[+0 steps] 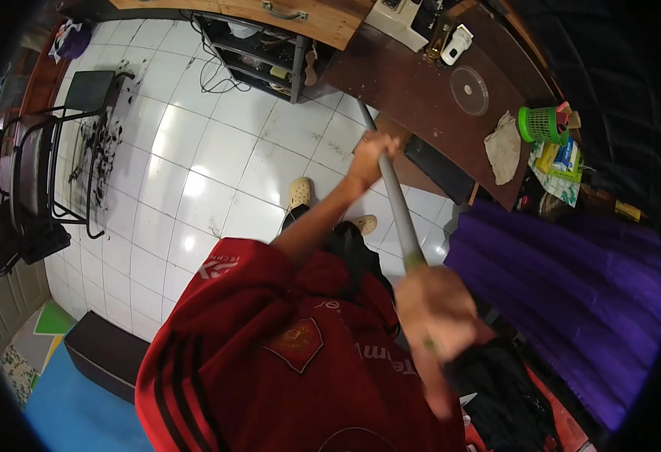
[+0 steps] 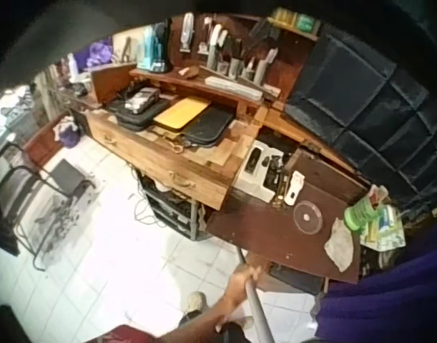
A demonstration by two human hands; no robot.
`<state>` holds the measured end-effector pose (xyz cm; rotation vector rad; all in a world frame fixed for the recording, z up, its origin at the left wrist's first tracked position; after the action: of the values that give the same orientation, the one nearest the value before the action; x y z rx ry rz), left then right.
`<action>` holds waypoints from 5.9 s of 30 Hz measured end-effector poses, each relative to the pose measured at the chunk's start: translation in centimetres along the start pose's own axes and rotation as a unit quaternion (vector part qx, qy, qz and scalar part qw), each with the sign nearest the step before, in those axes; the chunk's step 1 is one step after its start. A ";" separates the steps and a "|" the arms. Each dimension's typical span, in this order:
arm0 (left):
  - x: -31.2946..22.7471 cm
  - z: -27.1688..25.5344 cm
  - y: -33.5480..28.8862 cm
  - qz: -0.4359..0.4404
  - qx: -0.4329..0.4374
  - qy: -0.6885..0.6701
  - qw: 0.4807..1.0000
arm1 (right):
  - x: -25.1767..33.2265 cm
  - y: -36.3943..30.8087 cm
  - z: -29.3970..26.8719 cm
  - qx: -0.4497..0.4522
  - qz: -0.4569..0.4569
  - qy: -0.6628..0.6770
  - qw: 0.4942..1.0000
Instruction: Sweeping the tiled floor of a barber shop using a broom.
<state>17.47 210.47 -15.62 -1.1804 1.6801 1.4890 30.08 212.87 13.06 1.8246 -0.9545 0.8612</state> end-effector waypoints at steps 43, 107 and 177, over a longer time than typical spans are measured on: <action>-1.3 -1.3 -6.3 -0.133 0.263 -0.042 0.955 | 0.6 0.8 -3.3 -0.226 0.039 0.212 0.950; -6.0 -13.0 -18.5 -0.069 0.438 0.224 0.868 | -0.8 -23.2 -6.9 -0.440 0.132 0.417 0.784; -23.4 -1.3 -19.2 -0.021 0.447 -0.149 0.882 | 16.3 -16.8 -14.2 -0.025 -0.203 0.384 0.901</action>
<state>44.78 214.98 -3.44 -0.4424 1.7729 0.6365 49.80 226.89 25.81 1.3631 -0.0844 1.1331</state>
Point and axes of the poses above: each hand's wrist, its own y-axis towards the middle knuckle, its own z-axis out of the palm, x = y × z, the point moved 3 cm from there along y, towards the middle knuckle, and after that the axes turned 2 degrees about -y, right-handed, at the moved point
